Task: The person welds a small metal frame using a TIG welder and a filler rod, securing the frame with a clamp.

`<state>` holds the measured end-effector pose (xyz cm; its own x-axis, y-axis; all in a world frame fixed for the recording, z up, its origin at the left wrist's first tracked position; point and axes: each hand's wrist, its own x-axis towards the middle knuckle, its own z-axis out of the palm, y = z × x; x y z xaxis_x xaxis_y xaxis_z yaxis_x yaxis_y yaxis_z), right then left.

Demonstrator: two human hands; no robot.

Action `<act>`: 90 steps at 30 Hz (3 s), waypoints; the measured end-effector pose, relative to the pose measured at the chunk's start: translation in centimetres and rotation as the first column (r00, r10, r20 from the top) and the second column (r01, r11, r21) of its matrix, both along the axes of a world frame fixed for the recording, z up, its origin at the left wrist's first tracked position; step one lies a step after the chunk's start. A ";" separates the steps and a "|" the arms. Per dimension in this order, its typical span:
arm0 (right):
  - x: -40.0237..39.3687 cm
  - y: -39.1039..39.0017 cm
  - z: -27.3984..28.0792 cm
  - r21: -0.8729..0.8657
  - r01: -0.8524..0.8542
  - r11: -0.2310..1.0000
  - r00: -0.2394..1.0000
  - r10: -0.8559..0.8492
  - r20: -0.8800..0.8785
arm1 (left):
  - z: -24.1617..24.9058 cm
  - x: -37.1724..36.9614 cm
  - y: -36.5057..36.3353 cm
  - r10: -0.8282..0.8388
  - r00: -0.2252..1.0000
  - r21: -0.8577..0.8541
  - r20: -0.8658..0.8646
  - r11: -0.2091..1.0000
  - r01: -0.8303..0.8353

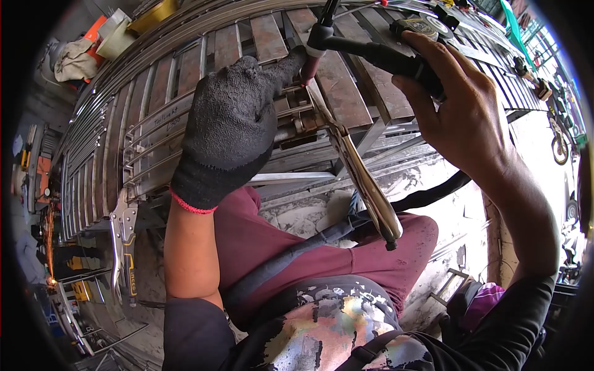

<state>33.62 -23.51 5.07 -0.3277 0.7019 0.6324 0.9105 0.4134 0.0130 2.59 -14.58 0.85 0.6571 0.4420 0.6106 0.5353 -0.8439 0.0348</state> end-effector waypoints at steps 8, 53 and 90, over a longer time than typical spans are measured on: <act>-0.2 -0.3 0.7 -0.060 0.038 0.998 0.999 -0.036 0.032 | 0.3 0.3 -0.1 -0.008 1.000 -0.073 0.017 0.997 0.010; -0.4 -0.5 0.3 -0.022 0.015 1.000 1.000 -0.015 -0.014 | 0.4 0.1 -0.4 0.021 0.999 -0.029 -0.041 0.999 -0.023; 0.5 -2.3 0.4 -0.005 -0.020 1.000 0.998 0.019 -0.058 | -0.5 1.3 0.4 -0.154 0.854 -0.463 0.497 0.785 0.411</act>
<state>34.07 -25.80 5.48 -0.3042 0.6996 0.6466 0.9013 0.4311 -0.0424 3.91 -14.19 0.35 0.5482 0.6122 0.5699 0.0996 -0.7243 0.6822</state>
